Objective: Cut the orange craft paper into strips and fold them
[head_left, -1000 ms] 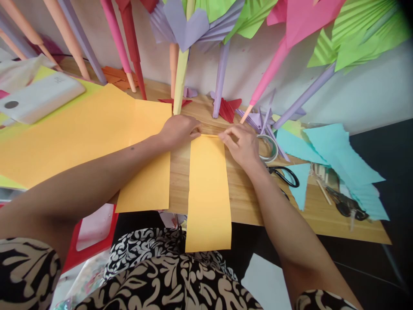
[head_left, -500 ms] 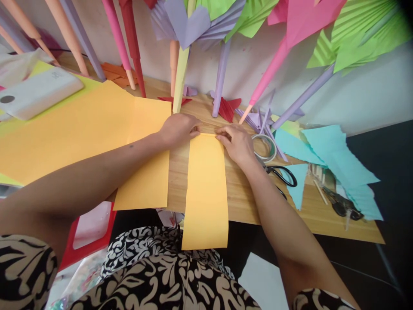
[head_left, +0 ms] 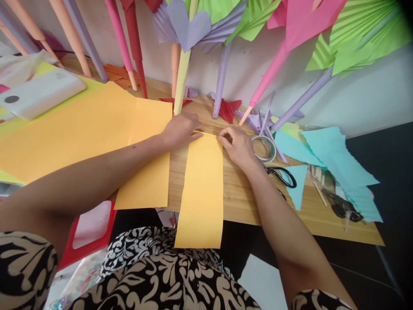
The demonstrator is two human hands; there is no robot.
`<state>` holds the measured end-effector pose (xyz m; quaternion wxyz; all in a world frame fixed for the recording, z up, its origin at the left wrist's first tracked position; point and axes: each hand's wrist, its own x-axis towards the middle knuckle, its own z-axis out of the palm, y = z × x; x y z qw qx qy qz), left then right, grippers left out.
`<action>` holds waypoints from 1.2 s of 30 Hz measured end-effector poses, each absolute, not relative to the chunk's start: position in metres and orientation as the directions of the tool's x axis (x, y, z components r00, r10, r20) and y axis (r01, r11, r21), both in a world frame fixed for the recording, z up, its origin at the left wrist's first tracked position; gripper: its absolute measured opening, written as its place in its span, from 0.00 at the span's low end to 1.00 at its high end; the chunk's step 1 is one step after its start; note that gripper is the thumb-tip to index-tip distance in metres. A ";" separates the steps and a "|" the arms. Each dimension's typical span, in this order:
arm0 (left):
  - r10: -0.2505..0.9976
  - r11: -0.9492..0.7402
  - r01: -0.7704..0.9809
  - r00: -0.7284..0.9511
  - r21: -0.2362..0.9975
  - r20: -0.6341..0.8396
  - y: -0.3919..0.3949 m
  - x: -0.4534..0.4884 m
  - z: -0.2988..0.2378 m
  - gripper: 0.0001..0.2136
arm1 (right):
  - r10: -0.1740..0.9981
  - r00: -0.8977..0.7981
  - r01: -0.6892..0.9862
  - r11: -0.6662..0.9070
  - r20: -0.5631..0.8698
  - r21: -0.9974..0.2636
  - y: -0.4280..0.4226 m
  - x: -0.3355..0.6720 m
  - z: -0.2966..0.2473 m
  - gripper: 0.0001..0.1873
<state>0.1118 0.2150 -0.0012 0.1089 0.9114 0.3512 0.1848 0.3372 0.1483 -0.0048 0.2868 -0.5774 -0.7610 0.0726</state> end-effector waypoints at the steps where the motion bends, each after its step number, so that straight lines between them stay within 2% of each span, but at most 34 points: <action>1: 0.680 -0.730 0.598 0.684 0.331 0.265 0.215 0.112 -0.001 0.15 | 0.922 -0.157 0.832 0.317 0.355 -0.456 0.148 0.336 -0.004 0.04; 5: 0.689 -0.719 0.579 0.666 0.384 0.286 0.216 0.112 -0.002 0.17 | 0.918 -0.115 0.801 0.312 0.380 -0.512 0.143 0.333 0.000 0.03; 9: 0.727 -0.662 0.519 0.620 0.540 0.295 0.216 0.112 -0.003 0.15 | 0.913 -0.077 0.760 0.313 0.400 -0.569 0.141 0.332 0.000 0.03; 13: 0.772 -0.589 0.495 0.579 0.639 0.264 0.215 0.114 -0.002 0.13 | 0.904 -0.075 0.744 0.332 0.421 -0.580 0.142 0.334 -0.001 0.08; 18: 0.762 -0.598 0.457 0.579 0.659 0.290 0.213 0.115 -0.001 0.10 | 0.892 -0.139 0.747 0.379 0.430 -0.545 0.141 0.333 -0.002 0.09; 27: 0.661 -0.699 0.364 0.659 0.616 0.360 0.208 0.118 0.002 0.09 | 0.936 -0.110 0.743 0.301 0.334 -0.598 0.137 0.321 0.000 0.06; 36: 0.752 -0.562 0.388 0.609 0.731 0.254 0.221 0.106 0.006 0.08 | 0.953 0.002 0.730 0.206 0.303 -0.652 0.137 0.334 0.006 0.07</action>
